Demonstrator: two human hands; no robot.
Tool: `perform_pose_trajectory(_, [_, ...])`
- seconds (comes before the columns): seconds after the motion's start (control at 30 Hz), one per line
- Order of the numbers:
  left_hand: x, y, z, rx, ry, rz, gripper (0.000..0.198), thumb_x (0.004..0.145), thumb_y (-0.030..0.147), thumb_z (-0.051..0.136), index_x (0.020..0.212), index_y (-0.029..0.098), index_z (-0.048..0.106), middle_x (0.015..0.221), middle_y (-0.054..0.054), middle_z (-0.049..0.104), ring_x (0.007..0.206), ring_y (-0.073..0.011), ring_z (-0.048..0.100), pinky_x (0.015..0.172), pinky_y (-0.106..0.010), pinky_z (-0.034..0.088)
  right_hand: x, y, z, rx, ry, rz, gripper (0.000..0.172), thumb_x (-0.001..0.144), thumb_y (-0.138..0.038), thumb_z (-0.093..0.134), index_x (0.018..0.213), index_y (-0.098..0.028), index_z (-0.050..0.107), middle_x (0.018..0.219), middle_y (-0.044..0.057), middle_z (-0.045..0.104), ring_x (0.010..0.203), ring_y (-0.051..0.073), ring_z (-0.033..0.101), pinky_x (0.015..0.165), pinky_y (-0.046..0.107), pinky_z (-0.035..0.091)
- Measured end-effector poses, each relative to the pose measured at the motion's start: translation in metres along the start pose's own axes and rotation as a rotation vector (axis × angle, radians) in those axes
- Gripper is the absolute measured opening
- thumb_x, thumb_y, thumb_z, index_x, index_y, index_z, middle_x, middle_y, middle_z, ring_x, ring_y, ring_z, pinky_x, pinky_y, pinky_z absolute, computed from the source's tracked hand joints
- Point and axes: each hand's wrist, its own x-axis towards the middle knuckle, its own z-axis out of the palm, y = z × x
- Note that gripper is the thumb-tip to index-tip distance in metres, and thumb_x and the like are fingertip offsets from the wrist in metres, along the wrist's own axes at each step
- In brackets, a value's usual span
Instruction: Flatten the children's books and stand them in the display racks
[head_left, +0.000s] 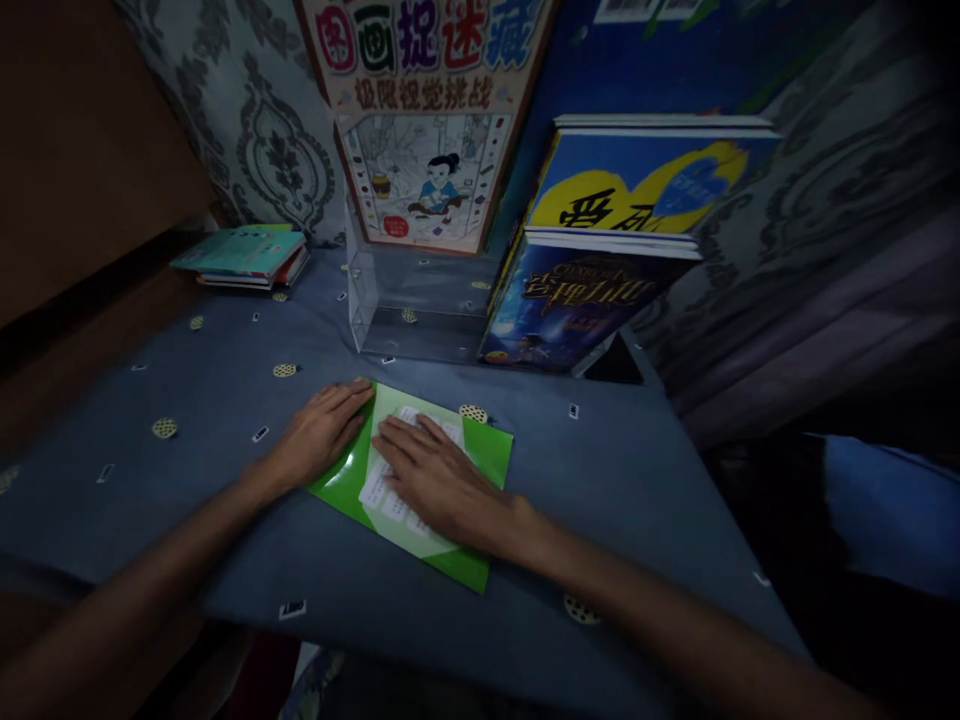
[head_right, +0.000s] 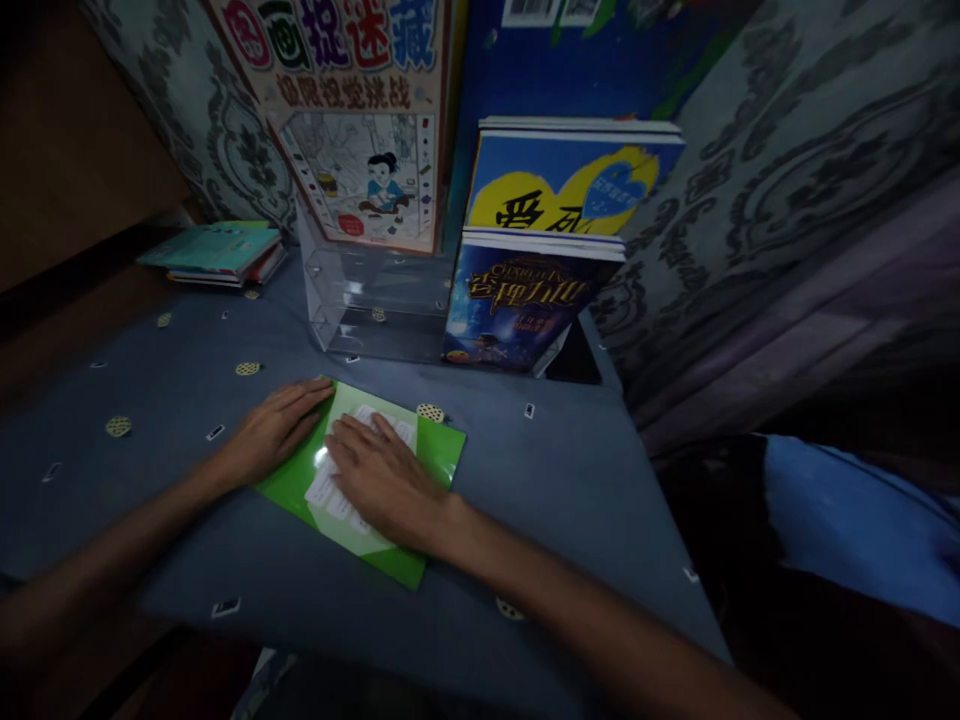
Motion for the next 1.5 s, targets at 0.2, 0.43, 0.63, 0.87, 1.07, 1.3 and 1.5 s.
perform_pose_trajectory(0.2, [-0.001, -0.002, 0.001, 0.028, 0.014, 0.007, 0.044, 0.107, 0.035, 0.036, 0.14, 0.016, 0.058, 0.145, -0.014, 0.062, 0.135, -0.027, 0.058, 0.114, -0.052, 0.047, 0.006, 0.003, 0.003, 0.028, -0.008, 0.123, 0.059, 0.104, -0.041, 0.051, 0.151, -0.006, 0.046, 0.159, 0.022, 0.043, 0.152, 0.031, 0.036, 0.125, 0.051, 0.035])
perform_pose_trajectory(0.43, [0.0, -0.003, 0.002, 0.067, 0.006, 0.005, 0.046, 0.107, 0.037, 0.035, 0.14, 0.015, 0.058, 0.145, -0.014, 0.062, 0.133, -0.028, 0.059, 0.114, -0.052, 0.047, -0.072, 0.036, -0.009, 0.03, 0.07, 0.348, 0.061, 0.107, -0.044, 0.042, 0.157, -0.011, 0.038, 0.16, 0.02, 0.042, 0.152, 0.031, 0.037, 0.123, 0.057, 0.037])
perform_pose_trajectory(0.63, [0.0, 0.001, -0.002, 0.102, -0.009, 0.021, 0.045, 0.107, 0.036, 0.035, 0.139, 0.016, 0.058, 0.146, -0.014, 0.061, 0.134, -0.0283, 0.059, 0.112, -0.052, 0.048, -0.097, 0.04, -0.015, 0.042, 0.121, 0.409, 0.056, 0.106, -0.039, 0.044, 0.158, -0.017, 0.04, 0.158, 0.015, 0.047, 0.15, 0.031, 0.04, 0.122, 0.058, 0.037])
perform_pose_trajectory(0.87, [0.0, 0.016, -0.016, 0.281, -0.012, 0.101, 0.037, 0.106, 0.027, 0.037, 0.12, 0.016, 0.07, 0.123, -0.014, 0.074, 0.111, -0.0299, 0.07, 0.106, -0.058, 0.049, -0.096, 0.041, -0.016, 0.07, 0.161, 0.403, 0.054, 0.105, -0.04, 0.045, 0.15, -0.009, 0.049, 0.157, 0.019, 0.048, 0.148, 0.032, 0.042, 0.12, 0.06, 0.039])
perform_pose_trajectory(1.07, [-0.021, 0.057, -0.026, 0.182, -0.093, 0.37, 0.039, 0.104, 0.043, 0.05, 0.126, 0.014, 0.064, 0.127, -0.015, 0.071, 0.121, -0.0296, 0.064, 0.1, -0.048, 0.055, -0.097, 0.04, -0.021, 0.068, 0.269, 0.415, 0.039, 0.103, -0.029, 0.046, 0.13, -0.012, 0.068, 0.147, 0.016, 0.06, 0.134, 0.033, 0.058, 0.111, 0.059, 0.049])
perform_pose_trajectory(1.3, [-0.037, 0.082, -0.018, 0.171, -0.135, 0.49, 0.037, 0.103, 0.036, 0.055, 0.133, 0.015, 0.058, 0.129, -0.013, 0.071, 0.126, -0.0272, 0.063, 0.107, -0.047, 0.053, -0.093, 0.038, -0.028, 0.133, 0.306, 0.412, 0.032, 0.1, -0.024, 0.048, 0.118, -0.017, 0.074, 0.119, 0.011, 0.075, 0.113, 0.029, 0.067, 0.099, 0.054, 0.056])
perform_pose_trajectory(1.5, [-0.035, 0.081, -0.019, 0.296, -0.028, 0.619, 0.031, 0.101, 0.021, 0.057, 0.13, 0.011, 0.057, 0.127, -0.015, 0.073, 0.124, -0.0279, 0.067, 0.104, -0.041, 0.056, -0.094, 0.041, -0.032, 0.176, 0.324, 0.365, 0.033, 0.102, -0.03, 0.047, 0.115, -0.019, 0.075, 0.116, 0.011, 0.076, 0.113, 0.029, 0.067, 0.097, 0.053, 0.057])
